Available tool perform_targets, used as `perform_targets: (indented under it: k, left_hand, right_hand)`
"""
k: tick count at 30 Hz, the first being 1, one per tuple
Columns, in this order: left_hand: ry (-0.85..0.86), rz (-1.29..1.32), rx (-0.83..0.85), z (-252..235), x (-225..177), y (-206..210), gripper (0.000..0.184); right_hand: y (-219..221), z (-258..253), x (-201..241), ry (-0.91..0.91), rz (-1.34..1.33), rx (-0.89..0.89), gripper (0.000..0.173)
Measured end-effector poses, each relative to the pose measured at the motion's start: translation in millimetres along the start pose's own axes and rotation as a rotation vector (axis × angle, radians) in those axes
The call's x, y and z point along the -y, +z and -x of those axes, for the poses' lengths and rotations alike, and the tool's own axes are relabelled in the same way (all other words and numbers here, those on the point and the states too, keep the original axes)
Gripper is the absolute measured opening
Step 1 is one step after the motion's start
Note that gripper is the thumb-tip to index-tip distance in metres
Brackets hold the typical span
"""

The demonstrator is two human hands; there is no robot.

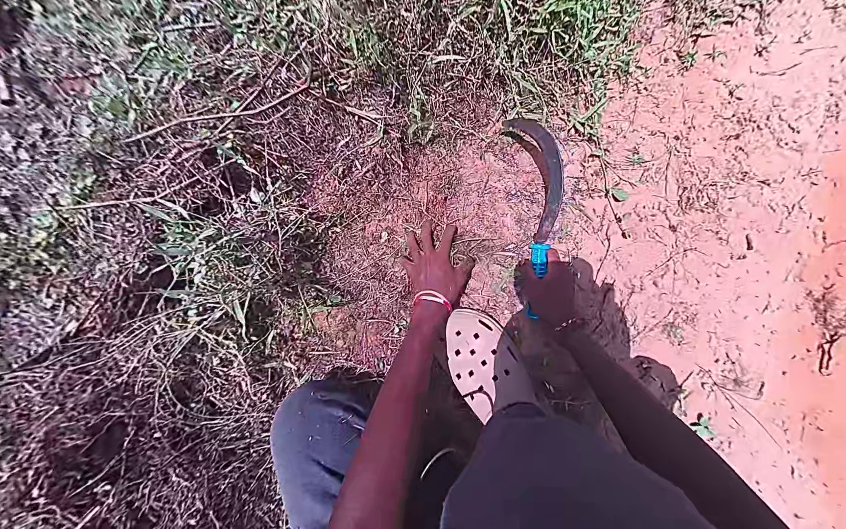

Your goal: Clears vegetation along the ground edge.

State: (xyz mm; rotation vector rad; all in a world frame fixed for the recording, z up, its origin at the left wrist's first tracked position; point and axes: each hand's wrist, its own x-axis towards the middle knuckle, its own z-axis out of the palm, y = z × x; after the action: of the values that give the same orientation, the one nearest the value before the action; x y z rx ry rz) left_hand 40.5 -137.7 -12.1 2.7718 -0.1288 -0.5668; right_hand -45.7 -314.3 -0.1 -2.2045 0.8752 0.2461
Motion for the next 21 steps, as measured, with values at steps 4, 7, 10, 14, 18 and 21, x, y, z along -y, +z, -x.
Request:
perform_targets:
  k: [4, 7, 10, 14, 18, 21]
  left_hand:
    - [0.072, -0.001, -0.026, 7.3, 25.2, -10.7, 0.057]
    - [0.029, 0.056, -0.072, 24.4, 55.3, -16.7, 0.051]
    - [-0.088, 0.054, -0.082, 46.9, 95.1, -31.5, 0.049]
    - [-0.462, 0.223, -0.267, 66.9, 157.3, -82.0, 0.049]
    - [-0.762, 0.100, -0.599, 75.5, 208.5, -139.4, 0.080]
    - [-0.588, -0.055, -0.824, 71.6, 191.5, -141.0, 0.101]
  right_hand:
    - [2.2, 0.0, -2.6, 0.001, -0.016, 0.003, 0.043]
    - [3.6, 1.2, -4.9, -0.039, -0.032, -0.024, 0.045]
    - [-1.1, 2.5, -3.6, -0.031, -0.053, 0.002, 0.045]
    - [-18.4, 14.6, -12.0, 0.006, -0.293, 0.044, 0.042]
    - [-39.5, 44.1, -36.1, -0.111, -0.218, -0.076, 0.046]
    - [-52.1, 61.8, -68.4, -0.263, -0.013, -0.235, 0.049]
